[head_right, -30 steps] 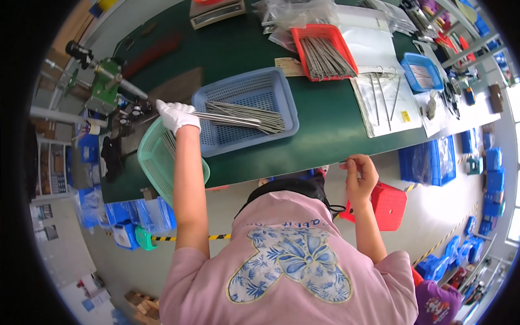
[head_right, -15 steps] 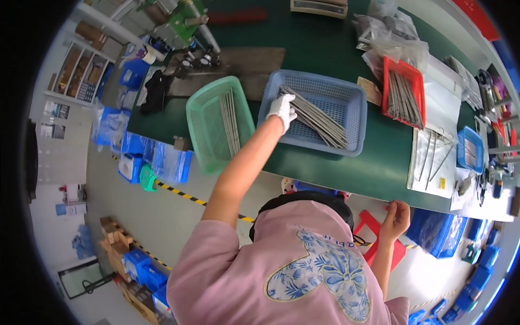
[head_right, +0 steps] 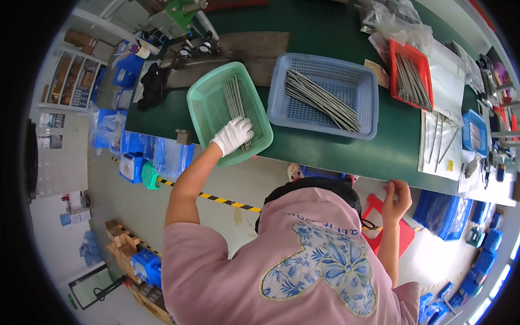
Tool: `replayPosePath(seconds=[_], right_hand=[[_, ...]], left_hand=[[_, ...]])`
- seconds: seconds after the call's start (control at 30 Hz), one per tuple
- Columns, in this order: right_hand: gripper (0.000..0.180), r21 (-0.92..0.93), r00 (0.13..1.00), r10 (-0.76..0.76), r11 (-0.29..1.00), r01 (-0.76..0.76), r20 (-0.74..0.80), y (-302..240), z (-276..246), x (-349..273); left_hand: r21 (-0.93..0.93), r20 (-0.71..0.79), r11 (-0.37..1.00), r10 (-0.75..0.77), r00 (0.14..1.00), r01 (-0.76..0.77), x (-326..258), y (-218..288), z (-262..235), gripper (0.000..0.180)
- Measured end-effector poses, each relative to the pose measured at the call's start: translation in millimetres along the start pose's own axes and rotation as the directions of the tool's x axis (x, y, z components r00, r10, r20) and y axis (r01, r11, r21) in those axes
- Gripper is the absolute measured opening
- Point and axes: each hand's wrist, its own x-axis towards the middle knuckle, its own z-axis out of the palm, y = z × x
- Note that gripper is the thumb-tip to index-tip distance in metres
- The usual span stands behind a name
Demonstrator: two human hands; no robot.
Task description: Sorting thin metal rods into different plastic baskets on a workbench.
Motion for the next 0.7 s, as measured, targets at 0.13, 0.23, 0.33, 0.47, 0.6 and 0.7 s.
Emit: replayPosePath(seconds=[0.13, 0.23, 0.33, 0.47, 0.6, 0.7], right_hand=[[0.004, 0.018, 0.999, 0.001, 1.000, -0.001, -0.038, -8, 4, -9], [0.003, 0.008, 0.999, 0.019, 1.000, -0.018, -0.050, -7, 3, -14], [0.002, -0.017, 0.998, 0.048, 0.999, -0.049, -0.048, -5, 3, -17], [0.001, -0.049, 1.000, 0.026, 0.998, -0.026, 0.012, -9, 12, -11], [0.003, 0.001, 0.998, -0.012, 1.000, 0.012, 0.066, -19, 20, 0], [0.003, 0.020, 0.998, 0.032, 0.999, -0.033, 0.055, -12, 23, -3]], left_hand=[[-0.006, 0.056, 0.992, 0.124, 0.991, -0.124, 4, -14, 10, 0.007], [-0.019, -0.094, 0.992, 0.123, 0.988, -0.125, 3, -19, 1, 0.005], [-0.384, -0.226, 0.915, -0.226, 0.948, 0.126, 12, -24, -47, 0.006], [-0.866, -0.392, 0.422, -0.906, 0.161, 0.267, 32, -50, -79, 0.007], [-0.843, 0.088, 0.076, -0.957, -0.276, -0.533, 12, -79, -94, 0.010], [-0.756, 0.004, 0.074, -0.993, -0.117, -0.651, 12, -42, -135, 0.008]])
